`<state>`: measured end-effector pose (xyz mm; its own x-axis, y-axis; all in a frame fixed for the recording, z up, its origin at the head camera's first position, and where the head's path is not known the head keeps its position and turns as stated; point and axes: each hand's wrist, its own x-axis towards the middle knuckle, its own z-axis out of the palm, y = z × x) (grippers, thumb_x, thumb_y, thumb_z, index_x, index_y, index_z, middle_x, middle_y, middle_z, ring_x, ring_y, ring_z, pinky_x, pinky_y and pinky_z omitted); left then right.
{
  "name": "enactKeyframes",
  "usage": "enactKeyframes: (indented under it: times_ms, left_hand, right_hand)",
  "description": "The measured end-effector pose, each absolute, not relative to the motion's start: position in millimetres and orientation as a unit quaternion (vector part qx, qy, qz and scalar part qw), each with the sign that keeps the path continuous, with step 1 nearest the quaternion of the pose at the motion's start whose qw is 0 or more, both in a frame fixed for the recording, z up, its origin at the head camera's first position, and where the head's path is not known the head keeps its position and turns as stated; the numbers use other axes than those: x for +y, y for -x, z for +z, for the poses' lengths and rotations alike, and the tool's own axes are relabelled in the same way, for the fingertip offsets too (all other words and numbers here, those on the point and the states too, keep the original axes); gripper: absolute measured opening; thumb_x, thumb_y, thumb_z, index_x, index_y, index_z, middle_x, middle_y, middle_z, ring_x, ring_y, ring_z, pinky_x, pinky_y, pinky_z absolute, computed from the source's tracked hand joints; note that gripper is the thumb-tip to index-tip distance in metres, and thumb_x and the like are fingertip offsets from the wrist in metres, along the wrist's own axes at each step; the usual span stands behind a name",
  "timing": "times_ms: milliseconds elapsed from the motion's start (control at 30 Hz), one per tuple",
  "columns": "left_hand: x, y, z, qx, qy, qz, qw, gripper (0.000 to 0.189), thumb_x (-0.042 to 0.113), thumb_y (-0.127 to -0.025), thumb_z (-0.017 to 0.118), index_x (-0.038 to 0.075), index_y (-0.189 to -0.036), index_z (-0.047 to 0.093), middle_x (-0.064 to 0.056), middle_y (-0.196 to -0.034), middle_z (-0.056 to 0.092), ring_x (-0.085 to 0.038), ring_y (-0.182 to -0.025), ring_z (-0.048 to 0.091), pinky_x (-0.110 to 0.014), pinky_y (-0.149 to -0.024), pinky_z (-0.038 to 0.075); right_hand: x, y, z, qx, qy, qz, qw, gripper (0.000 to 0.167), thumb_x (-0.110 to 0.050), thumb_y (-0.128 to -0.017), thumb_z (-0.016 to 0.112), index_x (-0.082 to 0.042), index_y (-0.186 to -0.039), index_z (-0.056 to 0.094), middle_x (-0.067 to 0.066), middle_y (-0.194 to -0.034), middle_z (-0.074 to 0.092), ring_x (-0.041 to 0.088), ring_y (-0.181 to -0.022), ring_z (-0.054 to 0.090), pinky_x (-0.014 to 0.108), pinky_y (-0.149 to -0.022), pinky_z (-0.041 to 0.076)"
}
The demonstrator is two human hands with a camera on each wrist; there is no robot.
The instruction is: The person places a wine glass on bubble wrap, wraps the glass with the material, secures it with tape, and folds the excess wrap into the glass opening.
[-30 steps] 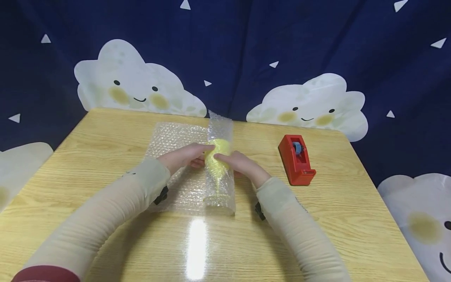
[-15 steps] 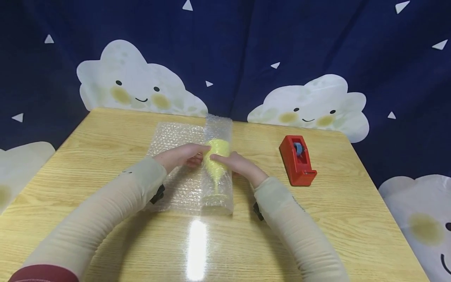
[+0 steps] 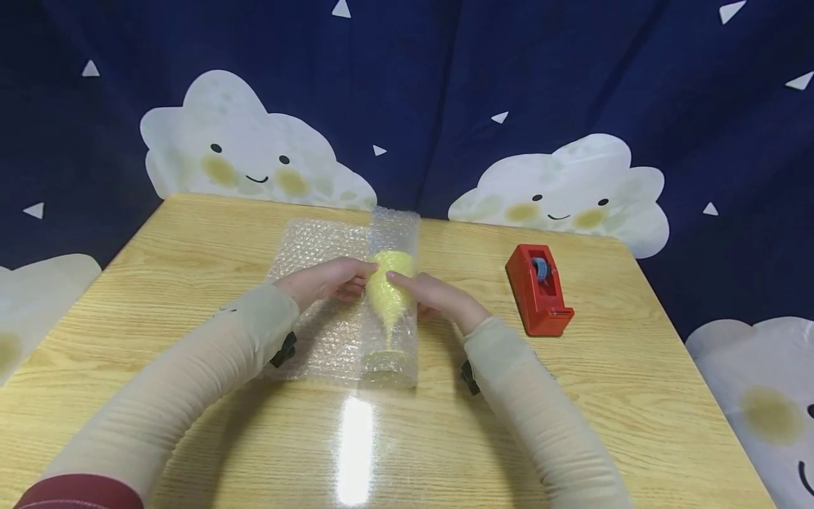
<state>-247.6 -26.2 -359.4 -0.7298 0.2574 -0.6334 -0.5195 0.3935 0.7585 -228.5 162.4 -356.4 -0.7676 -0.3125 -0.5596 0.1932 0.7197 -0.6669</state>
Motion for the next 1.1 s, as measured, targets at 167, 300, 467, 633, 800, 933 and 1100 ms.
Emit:
enactKeyframes:
  times_ms: [167, 300, 467, 633, 800, 933, 1100]
  left_hand:
    - [-27, 248, -360, 0.753, 0.092, 0.549, 0.351, 0.043, 0.033, -0.098, 0.044, 0.007, -0.133, 0.045, -0.007, -0.115, 0.057, -0.016, -0.094, 0.053, -0.035, -0.099, 0.042]
    - [-30, 259, -376, 0.749, 0.081, 0.559, 0.348, 0.037, 0.033, -0.096, 0.048, 0.008, -0.123, 0.052, -0.007, -0.102, 0.06, -0.015, -0.081, 0.054, -0.033, -0.086, 0.048]
    - [-31, 257, -377, 0.759, 0.077, 0.553, 0.336, 0.031, 0.03, -0.096, 0.046, 0.006, -0.115, 0.054, -0.005, -0.089, 0.059, -0.015, -0.075, 0.053, -0.031, -0.078, 0.048]
    - [-28, 255, -386, 0.77, 0.083, 0.555, 0.306, 0.019, 0.017, -0.095, 0.038, 0.008, -0.085, 0.051, -0.001, -0.065, 0.049, -0.013, -0.06, 0.047, -0.028, -0.062, 0.045]
    - [-30, 310, -475, 0.763, 0.093, 0.564, 0.302, 0.024, 0.024, -0.09, 0.04, 0.014, -0.069, 0.047, -0.002, -0.06, 0.048, -0.017, -0.055, 0.048, -0.033, -0.054, 0.045]
    - [-29, 310, -476, 0.786, 0.098, 0.535, 0.294, 0.023, 0.024, -0.089, 0.037, 0.013, -0.072, 0.049, -0.002, -0.064, 0.051, -0.019, -0.059, 0.051, -0.035, -0.058, 0.048]
    - [-27, 251, -391, 0.852, 0.075, 0.467, 0.224, 0.041, 0.024, -0.093, 0.036, -0.004, -0.121, 0.046, -0.022, -0.116, 0.056, -0.032, -0.104, 0.056, -0.04, -0.093, 0.047]
  right_hand:
    - [164, 231, -355, 0.862, 0.001, -0.366, 0.35, 0.065, -0.054, -0.096, 0.029, 0.0, -0.127, 0.048, 0.002, -0.084, 0.064, 0.011, -0.073, 0.061, 0.033, -0.077, 0.053]
    - [161, 231, -356, 0.864, -0.005, -0.366, 0.346, 0.066, -0.056, -0.095, 0.031, 0.0, -0.127, 0.048, 0.005, -0.088, 0.064, 0.012, -0.075, 0.061, 0.034, -0.078, 0.053]
    - [157, 230, -356, 0.865, -0.001, -0.365, 0.344, 0.07, -0.058, -0.094, 0.031, 0.001, -0.127, 0.047, 0.011, -0.097, 0.065, 0.016, -0.081, 0.062, 0.036, -0.081, 0.053]
    - [161, 228, -353, 0.862, 0.042, -0.364, 0.351, 0.063, -0.051, -0.097, 0.034, 0.002, -0.13, 0.045, 0.017, -0.111, 0.063, 0.019, -0.091, 0.063, 0.039, -0.085, 0.052]
    - [165, 227, -350, 0.855, 0.062, -0.376, 0.352, 0.058, -0.044, -0.098, 0.039, 0.002, -0.132, 0.045, 0.018, -0.116, 0.062, 0.017, -0.092, 0.063, 0.04, -0.086, 0.053]
    - [164, 227, -350, 0.855, 0.063, -0.377, 0.35, 0.058, -0.045, -0.097, 0.04, 0.003, -0.13, 0.046, 0.015, -0.112, 0.063, 0.014, -0.088, 0.062, 0.038, -0.085, 0.053]
    - [164, 225, -350, 0.856, 0.063, -0.378, 0.347, 0.055, -0.044, -0.097, 0.04, 0.002, -0.127, 0.049, 0.008, -0.099, 0.065, 0.01, -0.082, 0.061, 0.037, -0.083, 0.053]
